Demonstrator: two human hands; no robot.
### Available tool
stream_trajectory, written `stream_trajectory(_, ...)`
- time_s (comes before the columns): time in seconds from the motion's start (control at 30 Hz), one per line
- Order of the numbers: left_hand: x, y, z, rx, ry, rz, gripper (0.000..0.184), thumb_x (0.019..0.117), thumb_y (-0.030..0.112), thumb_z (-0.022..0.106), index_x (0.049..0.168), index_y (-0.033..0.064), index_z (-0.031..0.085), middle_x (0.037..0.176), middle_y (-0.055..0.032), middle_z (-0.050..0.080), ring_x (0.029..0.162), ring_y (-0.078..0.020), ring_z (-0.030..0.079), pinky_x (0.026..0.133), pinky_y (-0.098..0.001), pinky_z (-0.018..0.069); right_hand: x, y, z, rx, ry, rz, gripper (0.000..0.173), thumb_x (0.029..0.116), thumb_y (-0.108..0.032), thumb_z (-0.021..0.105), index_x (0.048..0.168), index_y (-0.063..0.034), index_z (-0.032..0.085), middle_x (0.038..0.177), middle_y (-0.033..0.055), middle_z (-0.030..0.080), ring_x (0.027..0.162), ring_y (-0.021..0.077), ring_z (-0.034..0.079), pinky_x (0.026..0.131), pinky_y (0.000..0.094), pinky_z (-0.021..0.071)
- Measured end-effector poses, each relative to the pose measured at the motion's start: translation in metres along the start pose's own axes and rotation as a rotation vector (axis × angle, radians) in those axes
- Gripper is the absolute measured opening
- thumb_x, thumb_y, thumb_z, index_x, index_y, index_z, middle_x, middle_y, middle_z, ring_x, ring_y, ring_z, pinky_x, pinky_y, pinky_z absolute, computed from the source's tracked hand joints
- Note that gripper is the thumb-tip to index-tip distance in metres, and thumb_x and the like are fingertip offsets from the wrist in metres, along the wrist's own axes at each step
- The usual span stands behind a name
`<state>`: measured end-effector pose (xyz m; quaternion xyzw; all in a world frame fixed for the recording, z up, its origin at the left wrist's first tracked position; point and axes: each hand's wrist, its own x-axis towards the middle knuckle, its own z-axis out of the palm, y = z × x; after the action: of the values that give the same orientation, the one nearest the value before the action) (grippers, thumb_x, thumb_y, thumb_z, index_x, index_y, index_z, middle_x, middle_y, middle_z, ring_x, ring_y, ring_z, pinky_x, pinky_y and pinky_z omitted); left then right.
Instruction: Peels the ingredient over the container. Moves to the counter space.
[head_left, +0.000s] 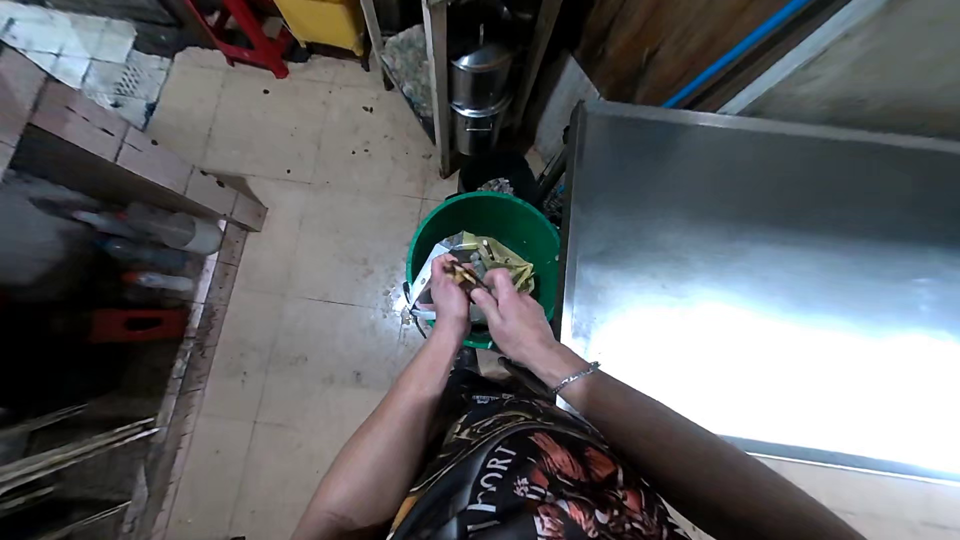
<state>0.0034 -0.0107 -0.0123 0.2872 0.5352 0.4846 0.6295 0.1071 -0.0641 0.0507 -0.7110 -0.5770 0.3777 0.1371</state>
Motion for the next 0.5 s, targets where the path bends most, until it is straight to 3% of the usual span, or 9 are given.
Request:
stream_trajectory(0.07, 0.0, 0.001, 0.001, -0.001, -0.002, 0.028, 0.024, 0.1088, 0.019, 0.029, 0.113, 0.0096, 0.051, 0.081, -0.0004, 0.062, 0.065, -0.009, 0.059, 0.06, -0.0277, 0.0519, 0.004, 0.001, -0.002, -0.02, -0.014, 0.004, 0.047, 0.11, -0.048, 0.038, 0.136, -0.0113, 0.051, 0.087, 0.0148, 0.069, 0.081, 0.0372, 0.071, 0.072, 0.0597, 0.0554)
stream_trajectory(0.13, -0.002, 0.002, 0.002, 0.005, -0.006, 0.016, 0.021, 0.1048, 0.017, 0.03, 0.109, 0.0106, 0.049, 0.076, -0.0008, 0.059, 0.051, -0.0086, 0.052, 0.045, -0.0243, 0.0453, 0.015, 0.008, -0.004, 0.03, -0.027, 0.113, 0.047, 0.1102, -0.048, 0.038, 0.136, -0.0111, 0.05, 0.092, 0.0181, 0.069, 0.087, 0.04, 0.07, 0.076, 0.0616, 0.0545)
stream_trajectory(0.17, -0.002, 0.004, 0.003, -0.002, -0.009, 0.007, 0.02, 0.1045, 0.016, 0.03, 0.108, 0.011, 0.048, 0.076, -0.0011, 0.059, 0.05, -0.0089, 0.05, 0.044, -0.0241, 0.0441, 0.016, 0.007, -0.005, 0.041, -0.022, 0.135, 0.046, 0.11, -0.048, 0.038, 0.135, -0.0118, 0.05, 0.092, 0.0177, 0.068, 0.087, 0.0396, 0.07, 0.076, 0.0613, 0.0543)
stream_trajectory(0.2, -0.001, 0.004, 0.004, 0.001, 0.0, 0.004, 0.02, 0.1044, 0.016, 0.031, 0.11, 0.0105, 0.05, 0.077, -0.0013, 0.059, 0.053, -0.0093, 0.052, 0.047, -0.0249, 0.0463, 0.013, 0.003, -0.006, 0.032, -0.014, 0.11, 0.045, 0.1099, -0.048, 0.039, 0.135, -0.0123, 0.05, 0.091, 0.016, 0.069, 0.087, 0.0381, 0.07, 0.076, 0.0606, 0.0548)
stream_trajectory(0.27, -0.001, -0.001, 0.0, -0.031, -0.007, 0.015, 0.021, 0.1075, 0.018, 0.031, 0.113, 0.0097, 0.05, 0.081, -0.0009, 0.063, 0.068, -0.0102, 0.061, 0.063, -0.0291, 0.054, -0.001, -0.006, -0.005, -0.019, -0.012, 0.013, 0.046, 0.1094, -0.048, 0.041, 0.138, -0.0128, 0.05, 0.087, 0.0136, 0.07, 0.082, 0.0369, 0.071, 0.074, 0.0602, 0.0559)
stream_trajectory(0.33, -0.001, -0.002, 0.0, -0.023, -0.02, 0.045, 0.023, 0.1084, 0.018, 0.029, 0.114, 0.0103, 0.05, 0.083, 0.0002, 0.063, 0.07, -0.0094, 0.062, 0.066, -0.0288, 0.0549, 0.001, -0.004, -0.005, -0.037, -0.014, 0.009, 0.047, 0.1094, -0.048, 0.041, 0.139, -0.0129, 0.05, 0.087, 0.0149, 0.069, 0.081, 0.0381, 0.07, 0.073, 0.0604, 0.0552)
stream_trajectory(0.43, -0.004, 0.003, 0.001, -0.022, -0.047, 0.026, 0.018, 0.1024, 0.013, 0.03, 0.111, 0.0106, 0.046, 0.076, -0.0016, 0.061, 0.05, -0.0098, 0.052, 0.044, -0.0242, 0.0447, 0.018, 0.013, -0.006, 0.051, -0.017, 0.156, 0.047, 0.11, -0.048, 0.039, 0.136, -0.0109, 0.05, 0.094, 0.0187, 0.068, 0.088, 0.0404, 0.069, 0.077, 0.0622, 0.054)
stream_trajectory(0.5, -0.002, 0.004, 0.002, -0.022, -0.034, 0.024, 0.018, 0.1031, 0.014, 0.032, 0.113, 0.0101, 0.047, 0.075, -0.0012, 0.059, 0.051, -0.0098, 0.053, 0.046, -0.0247, 0.0467, 0.011, 0.006, -0.007, 0.038, -0.013, 0.126, 0.046, 0.1097, -0.049, 0.039, 0.136, -0.012, 0.05, 0.091, 0.0161, 0.069, 0.086, 0.0382, 0.07, 0.075, 0.0609, 0.0546)
